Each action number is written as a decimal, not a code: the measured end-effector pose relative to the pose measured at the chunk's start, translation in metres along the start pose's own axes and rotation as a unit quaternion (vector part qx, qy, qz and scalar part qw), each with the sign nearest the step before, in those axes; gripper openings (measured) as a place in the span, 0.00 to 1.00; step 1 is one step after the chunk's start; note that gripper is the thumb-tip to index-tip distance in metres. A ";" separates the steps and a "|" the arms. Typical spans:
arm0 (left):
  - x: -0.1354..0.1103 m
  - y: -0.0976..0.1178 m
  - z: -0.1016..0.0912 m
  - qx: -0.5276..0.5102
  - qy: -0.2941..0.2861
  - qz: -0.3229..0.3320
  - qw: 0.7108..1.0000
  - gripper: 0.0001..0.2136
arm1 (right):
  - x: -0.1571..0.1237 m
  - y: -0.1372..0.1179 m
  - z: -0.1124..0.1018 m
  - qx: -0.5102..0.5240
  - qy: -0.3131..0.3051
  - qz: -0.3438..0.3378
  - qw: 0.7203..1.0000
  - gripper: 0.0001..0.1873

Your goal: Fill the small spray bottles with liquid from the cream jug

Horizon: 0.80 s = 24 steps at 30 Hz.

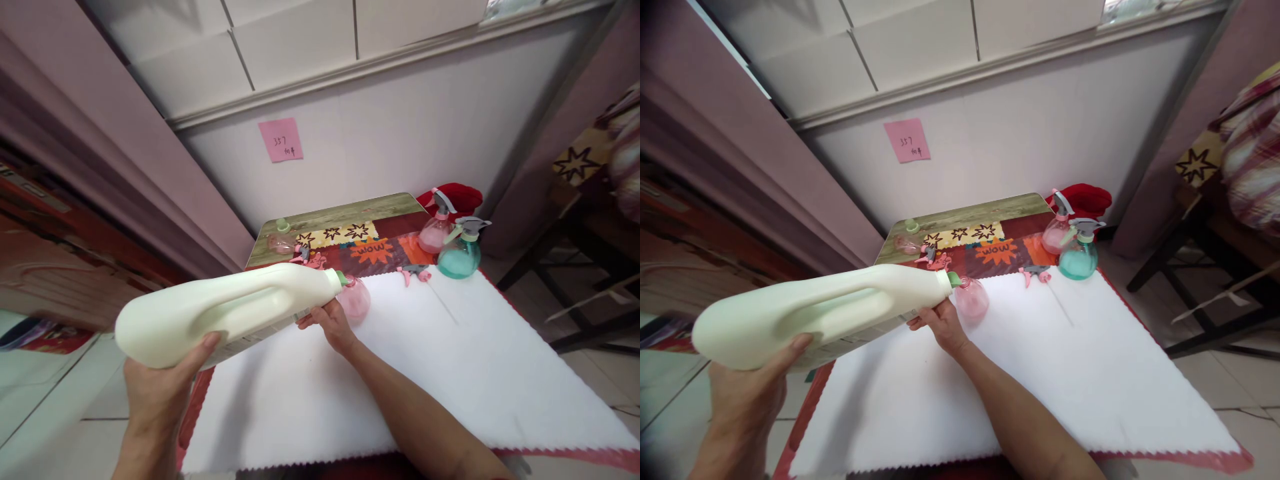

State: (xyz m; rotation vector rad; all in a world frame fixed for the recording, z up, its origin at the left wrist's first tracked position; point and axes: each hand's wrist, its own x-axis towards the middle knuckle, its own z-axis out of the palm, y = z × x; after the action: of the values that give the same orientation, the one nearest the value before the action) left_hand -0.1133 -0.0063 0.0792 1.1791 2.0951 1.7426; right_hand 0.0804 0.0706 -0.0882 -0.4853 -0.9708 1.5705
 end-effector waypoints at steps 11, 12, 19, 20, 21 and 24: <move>-0.001 0.001 0.001 -0.013 -0.009 0.011 1.000 0.31 | 0.000 -0.001 0.001 0.006 0.005 0.008 1.000 0.31; 0.000 0.001 0.001 -0.017 -0.010 0.009 1.000 0.31 | 0.000 -0.001 0.001 0.004 0.003 0.007 1.000 0.30; -0.003 0.006 0.002 -0.030 -0.012 -0.007 0.999 0.32 | 0.000 0.000 0.001 0.008 0.004 0.006 1.000 0.31; -0.005 0.008 0.002 -0.028 -0.014 -0.008 0.999 0.32 | 0.000 0.000 0.001 0.009 0.005 0.004 1.000 0.31; -0.008 0.010 0.003 -0.024 -0.016 -0.008 1.000 0.31 | 0.001 0.001 0.001 0.008 0.005 0.003 1.000 0.31; -0.016 0.017 0.004 -0.006 -0.013 -0.002 1.000 0.30 | 0.001 0.003 0.000 0.005 0.004 -0.002 1.000 0.31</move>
State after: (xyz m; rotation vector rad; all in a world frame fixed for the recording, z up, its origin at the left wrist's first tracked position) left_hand -0.0924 -0.0137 0.0881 1.1862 2.0685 1.7271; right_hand 0.0779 0.0713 -0.0902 -0.4822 -0.9576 1.5687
